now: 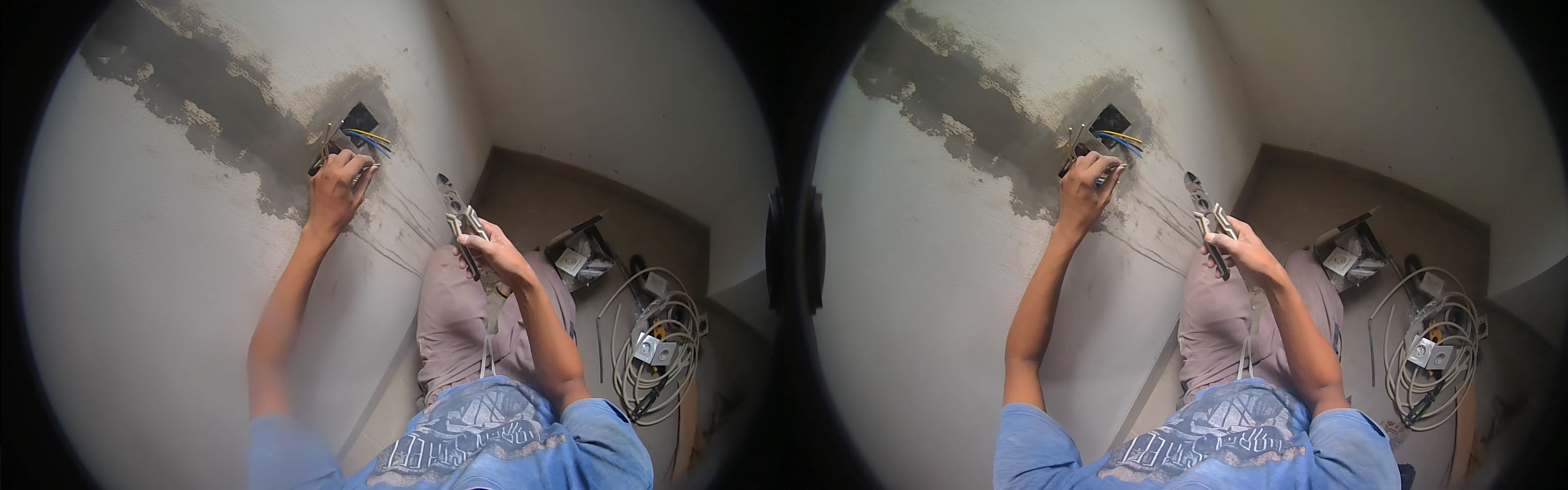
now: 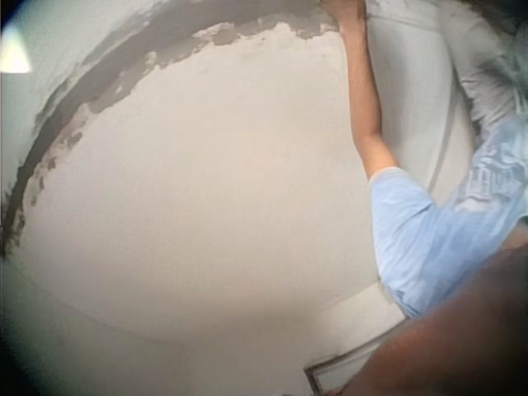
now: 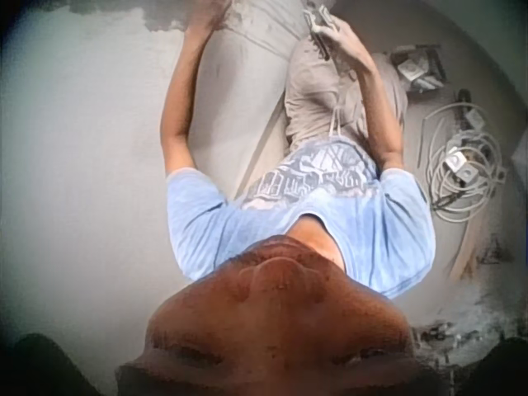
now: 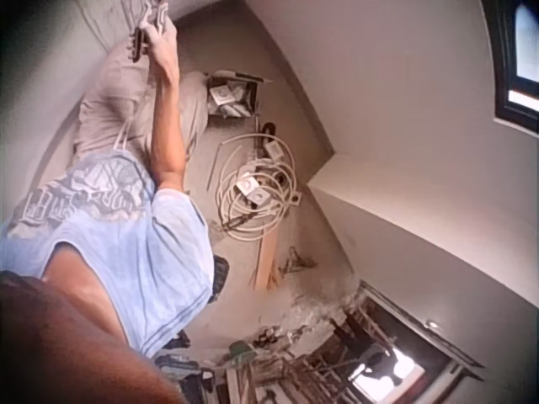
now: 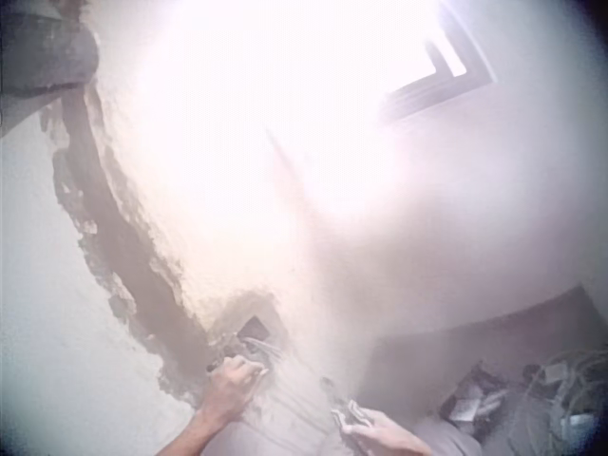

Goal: The person strips insulation from wires with a stripper, inserts the wires into the back of an electrical outlet component, and prepares to mount the outlet into a wall-mounted electrical box.

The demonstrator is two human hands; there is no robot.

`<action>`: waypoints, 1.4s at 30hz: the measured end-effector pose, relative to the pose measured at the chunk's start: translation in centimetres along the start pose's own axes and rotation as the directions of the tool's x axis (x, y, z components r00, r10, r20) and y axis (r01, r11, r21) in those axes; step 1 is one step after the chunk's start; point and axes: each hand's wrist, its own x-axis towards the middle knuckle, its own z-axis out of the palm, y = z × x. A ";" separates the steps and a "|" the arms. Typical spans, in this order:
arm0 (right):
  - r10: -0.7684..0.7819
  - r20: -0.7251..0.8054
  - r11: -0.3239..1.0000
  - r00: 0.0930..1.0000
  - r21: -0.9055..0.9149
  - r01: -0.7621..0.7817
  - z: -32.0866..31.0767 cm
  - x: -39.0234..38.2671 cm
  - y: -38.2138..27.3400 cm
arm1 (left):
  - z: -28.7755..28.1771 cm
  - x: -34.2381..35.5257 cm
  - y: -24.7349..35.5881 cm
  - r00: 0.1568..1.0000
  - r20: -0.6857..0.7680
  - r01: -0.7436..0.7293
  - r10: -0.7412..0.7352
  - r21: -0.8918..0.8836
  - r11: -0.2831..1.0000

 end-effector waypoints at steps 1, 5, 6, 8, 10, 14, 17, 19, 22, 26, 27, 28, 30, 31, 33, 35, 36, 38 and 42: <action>0.011 0.012 1.000 1.000 0.020 -0.011 0.2 0.1 0.2 | 0.2 -0.2 -0.1 1.000 -0.006 0.004 -0.004 -0.015 1.000; 0.031 0.011 0.999 0.999 0.022 -0.031 1.0 0.7 0.3 | 0.2 0.0 0.3 0.998 0.055 0.017 -0.022 0.088 0.996; 0.039 0.010 0.999 0.999 0.020 -0.039 1.1 0.8 0.4 | 0.2 0.1 0.4 0.996 0.082 0.009 -0.021 0.143 0.990; 0.008 -0.030 1.000 1.000 -0.022 -0.009 0.8 1.1 1.3 | 0.1 0.1 0.1 0.995 0.099 -0.001 -0.017 0.182 0.983; -0.017 -0.047 1.000 0.999 -0.006 0.016 0.6 1.4 1.9 | 0.3 0.0 -0.3 0.997 0.079 -0.005 -0.007 0.152 0.988; -0.041 0.024 0.978 0.999 0.205 0.036 1.4 1.3 0.0 | -0.4 -0.1 0.0 0.999 0.039 0.023 -0.019 -0.108 0.994; -0.060 0.125 0.950 0.990 0.311 0.019 1.9 2.0 -0.6 | -0.9 -0.3 -0.3 0.998 0.058 0.036 -0.025 -0.191 0.981; -0.069 0.166 0.943 0.984 0.333 0.010 2.2 2.9 -0.8 | -1.1 -0.2 -0.4 0.996 0.082 0.045 -0.030 -0.187 0.981; -0.092 0.152 0.946 0.984 0.322 0.039 3.8 4.9 -1.1 | -0.8 -0.1 -0.8 0.996 0.085 0.053 -0.042 -0.132 0.990; -0.114 0.024 0.968 0.993 0.226 0.106 6.0 7.2 -1.7 | -0.1 0.6 -0.1 0.998 0.033 0.050 -0.048 -0.062 0.997; -0.117 0.029 0.964 0.993 0.245 0.106 6.3 7.5 -1.8 | 0.0 0.7 0.0 0.998 0.025 0.052 -0.051 -0.048 0.997; -0.121 0.034 0.958 0.992 0.264 0.108 6.5 7.7 -2.1 | 0.0 0.9 0.0 0.999 0.016 0.053 -0.052 -0.036 0.998; -0.133 0.081 0.943 0.988 0.317 0.101 6.7 7.8 -2.1 | 0.1 0.7 0.0 0.998 0.017 0.068 -0.068 -0.019 0.998; -0.141 0.102 0.934 0.985 0.343 0.098 6.7 7.8 -2.2 | 0.2 0.8 0.0 0.997 0.018 0.074 -0.073 -0.011 0.997; -0.138 0.128 0.922 0.982 0.379 0.080 6.8 7.1 -2.3 | 0.1 0.5 -0.2 0.997 0.012 0.081 -0.081 -0.018 0.997; -0.134 0.095 0.953 0.986 0.287 0.102 6.2 6.5 -1.1 | 0.0 0.2 -0.2 0.996 0.016 0.089 -0.088 -0.026 0.996; -0.140 0.051 0.977 0.989 0.169 0.130 5.2 6.5 0.6 | -0.1 0.3 -0.2 0.996 0.017 0.091 -0.091 -0.031 0.995; -0.035 -0.050 0.990 0.998 0.134 0.042 2.9 6.5 3.9 | 0.3 0.6 0.0 0.996 0.013 0.091 -0.090 -0.049 0.995; 0.021 0.154 0.890 0.988 0.448 -0.089 1.0 5.6 4.7 | 0.2 1.0 -0.2 0.996 -0.001 0.094 -0.094 -0.044 0.995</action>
